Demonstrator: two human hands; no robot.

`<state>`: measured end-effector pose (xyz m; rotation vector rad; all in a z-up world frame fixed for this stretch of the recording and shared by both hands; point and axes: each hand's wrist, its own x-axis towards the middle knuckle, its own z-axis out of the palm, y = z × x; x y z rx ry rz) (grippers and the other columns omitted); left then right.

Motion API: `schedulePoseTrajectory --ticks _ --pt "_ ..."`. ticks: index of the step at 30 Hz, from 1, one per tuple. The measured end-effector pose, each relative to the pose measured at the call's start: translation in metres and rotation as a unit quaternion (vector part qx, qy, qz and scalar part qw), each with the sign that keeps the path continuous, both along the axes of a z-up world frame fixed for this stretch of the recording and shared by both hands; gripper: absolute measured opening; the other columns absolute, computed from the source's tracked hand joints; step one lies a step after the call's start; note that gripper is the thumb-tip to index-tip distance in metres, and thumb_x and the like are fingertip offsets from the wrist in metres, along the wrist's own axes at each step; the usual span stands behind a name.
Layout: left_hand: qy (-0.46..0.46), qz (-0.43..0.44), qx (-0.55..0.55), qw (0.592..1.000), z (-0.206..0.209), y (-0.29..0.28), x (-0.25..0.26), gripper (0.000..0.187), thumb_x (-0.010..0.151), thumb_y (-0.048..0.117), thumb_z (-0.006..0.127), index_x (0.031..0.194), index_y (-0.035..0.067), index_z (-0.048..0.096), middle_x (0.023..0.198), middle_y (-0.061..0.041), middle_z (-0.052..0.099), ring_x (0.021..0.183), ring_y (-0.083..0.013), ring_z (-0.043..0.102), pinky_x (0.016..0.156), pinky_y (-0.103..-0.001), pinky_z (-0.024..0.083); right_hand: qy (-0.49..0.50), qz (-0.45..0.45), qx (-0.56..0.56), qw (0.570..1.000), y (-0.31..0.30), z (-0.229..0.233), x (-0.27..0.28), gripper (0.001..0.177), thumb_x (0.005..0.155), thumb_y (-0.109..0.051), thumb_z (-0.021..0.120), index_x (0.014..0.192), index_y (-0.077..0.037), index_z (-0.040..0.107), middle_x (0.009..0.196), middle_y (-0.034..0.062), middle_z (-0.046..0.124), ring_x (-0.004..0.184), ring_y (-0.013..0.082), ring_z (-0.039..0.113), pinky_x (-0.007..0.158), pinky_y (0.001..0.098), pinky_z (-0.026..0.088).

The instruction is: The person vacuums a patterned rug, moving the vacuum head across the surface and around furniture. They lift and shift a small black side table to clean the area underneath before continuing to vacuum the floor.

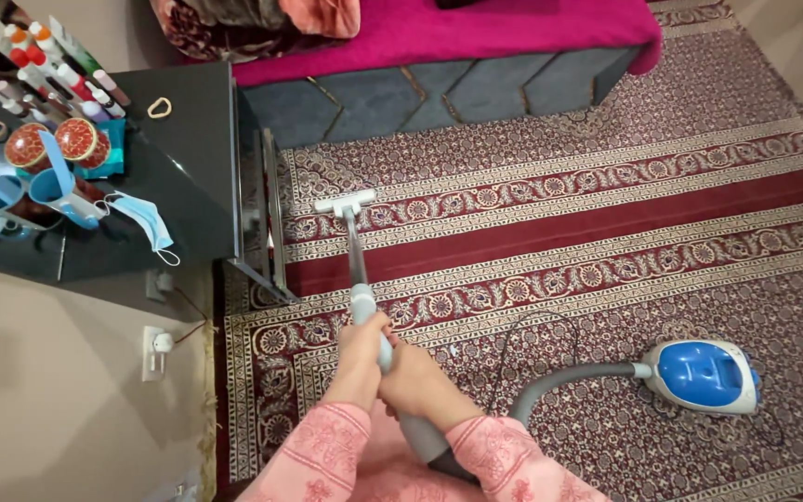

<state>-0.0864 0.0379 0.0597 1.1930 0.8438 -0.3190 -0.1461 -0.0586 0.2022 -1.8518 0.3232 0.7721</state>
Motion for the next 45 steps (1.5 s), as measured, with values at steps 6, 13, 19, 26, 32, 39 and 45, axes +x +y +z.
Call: schedulePoseTrajectory --ticks 6,13,19,26,32,39,45 --pt "-0.006 -0.045 0.043 0.998 0.010 -0.002 0.026 0.012 0.077 0.006 0.069 0.072 -0.004 0.063 0.062 -0.011 0.063 0.050 -0.0225 0.062 0.049 -0.037 0.050 -0.010 -0.001 -0.001 1.000 -0.002 -0.034 0.023 0.024 0.081 -0.014 0.070 0.083 0.010 0.072 0.064 0.0152 0.072 0.053 0.0234 0.072 0.050 0.0370 0.058" --pt "0.008 -0.021 0.027 0.999 -0.013 0.013 0.083 0.010 0.077 0.005 0.072 0.072 0.001 0.063 0.062 -0.008 0.062 0.050 -0.0210 0.059 0.047 -0.037 0.049 -0.043 0.009 -0.017 0.999 0.015 -0.066 0.075 0.022 0.079 -0.013 0.068 0.080 0.009 0.072 0.064 0.0159 0.072 0.054 0.0250 0.074 0.053 0.0383 0.059" --pt "-0.025 -0.070 0.057 0.996 -0.047 0.029 0.144 0.014 0.077 0.006 0.068 0.069 -0.003 0.063 0.059 -0.010 0.061 0.047 -0.0219 0.060 0.044 -0.037 0.048 -0.045 -0.054 0.014 0.997 0.037 -0.075 0.129 0.028 0.080 -0.020 0.071 0.094 0.004 0.069 0.071 0.0166 0.074 0.056 0.0242 0.074 0.053 0.0379 0.058" --pt "-0.009 -0.077 0.093 0.993 -0.054 0.037 0.219 0.009 0.075 0.004 0.070 0.075 -0.004 0.065 0.062 -0.010 0.064 0.048 -0.0212 0.062 0.044 -0.037 0.051 -0.070 -0.046 -0.025 0.996 0.048 -0.120 0.199 0.033 0.078 -0.030 0.075 0.088 0.002 0.075 0.076 0.0149 0.076 0.069 0.0244 0.077 0.064 0.0366 0.059" --pt "-0.024 -0.070 0.027 0.997 -0.064 0.040 0.245 0.008 0.075 0.004 0.070 0.078 -0.003 0.065 0.061 -0.008 0.062 0.047 -0.0211 0.061 0.044 -0.036 0.051 -0.051 -0.038 -0.063 0.996 0.047 -0.098 0.221 0.031 0.076 -0.028 0.071 0.084 0.002 0.075 0.078 0.0186 0.077 0.075 0.0301 0.079 0.070 0.0408 0.062" --pt "-0.027 -0.091 0.048 0.994 -0.072 0.038 0.220 0.005 0.073 0.002 0.068 0.077 -0.002 0.066 0.062 -0.009 0.063 0.047 -0.0214 0.061 0.044 -0.036 0.050 -0.105 -0.046 -0.068 0.991 0.047 -0.128 0.196 0.035 0.081 -0.033 0.075 0.081 0.002 0.075 0.074 0.0171 0.075 0.068 0.0243 0.075 0.065 0.0367 0.059" --pt "-0.020 -0.088 0.092 0.992 -0.032 0.039 0.177 0.010 0.075 0.005 0.069 0.076 -0.005 0.068 0.064 -0.010 0.065 0.047 -0.0211 0.063 0.044 -0.036 0.050 0.006 -0.091 0.063 0.994 0.049 -0.081 0.157 0.032 0.083 -0.022 0.072 0.098 0.006 0.065 0.068 0.0134 0.071 0.053 0.0221 0.070 0.050 0.0364 0.057"
